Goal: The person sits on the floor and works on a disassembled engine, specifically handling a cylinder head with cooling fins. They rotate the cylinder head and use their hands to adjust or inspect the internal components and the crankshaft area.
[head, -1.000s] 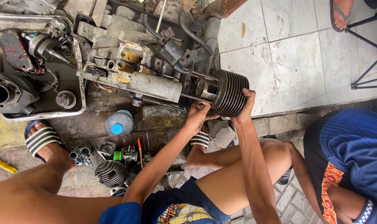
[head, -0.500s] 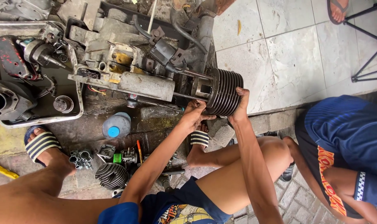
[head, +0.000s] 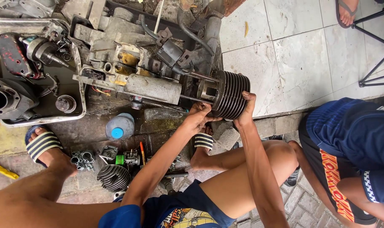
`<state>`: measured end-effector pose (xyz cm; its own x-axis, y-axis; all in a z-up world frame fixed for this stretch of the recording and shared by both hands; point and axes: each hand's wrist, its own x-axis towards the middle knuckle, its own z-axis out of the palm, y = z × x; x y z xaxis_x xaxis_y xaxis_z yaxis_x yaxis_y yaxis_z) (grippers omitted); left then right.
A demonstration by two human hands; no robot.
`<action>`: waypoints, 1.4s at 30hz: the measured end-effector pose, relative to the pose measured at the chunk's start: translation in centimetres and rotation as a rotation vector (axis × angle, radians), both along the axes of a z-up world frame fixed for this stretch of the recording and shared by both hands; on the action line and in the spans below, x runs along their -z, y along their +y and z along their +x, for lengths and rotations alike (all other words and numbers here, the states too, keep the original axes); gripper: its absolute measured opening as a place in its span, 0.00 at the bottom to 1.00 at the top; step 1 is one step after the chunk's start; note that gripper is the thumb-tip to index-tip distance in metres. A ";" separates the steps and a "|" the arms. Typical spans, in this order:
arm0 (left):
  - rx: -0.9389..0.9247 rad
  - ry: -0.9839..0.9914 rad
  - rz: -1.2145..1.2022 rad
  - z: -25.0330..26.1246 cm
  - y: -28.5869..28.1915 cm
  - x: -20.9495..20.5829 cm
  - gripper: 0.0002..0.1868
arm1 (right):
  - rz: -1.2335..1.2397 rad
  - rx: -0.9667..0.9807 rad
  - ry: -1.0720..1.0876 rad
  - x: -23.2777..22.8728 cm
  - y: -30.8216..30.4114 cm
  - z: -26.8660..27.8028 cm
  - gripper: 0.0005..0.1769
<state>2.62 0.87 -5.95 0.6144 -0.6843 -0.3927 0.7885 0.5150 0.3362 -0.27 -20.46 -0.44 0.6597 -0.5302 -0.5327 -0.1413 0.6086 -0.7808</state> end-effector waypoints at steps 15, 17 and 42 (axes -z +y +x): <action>-0.104 0.018 0.031 -0.3 0.5 -1.7 0.28 | 0.064 0.060 -0.087 -9.9 7.8 3.1 0.27; -0.081 -0.065 0.035 -0.5 -0.1 -1.1 0.28 | 0.043 0.047 -0.087 -10.3 7.9 3.3 0.27; -0.158 -0.097 0.207 -1.5 -0.5 -2.7 0.25 | 0.074 0.084 -0.069 -8.8 6.2 2.6 0.28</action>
<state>1.14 0.41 -3.20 0.7484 -0.4887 -0.4485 0.6632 0.5413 0.5168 2.31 -14.31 8.37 0.6510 -0.5465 -0.5269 -0.0344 0.6721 -0.7397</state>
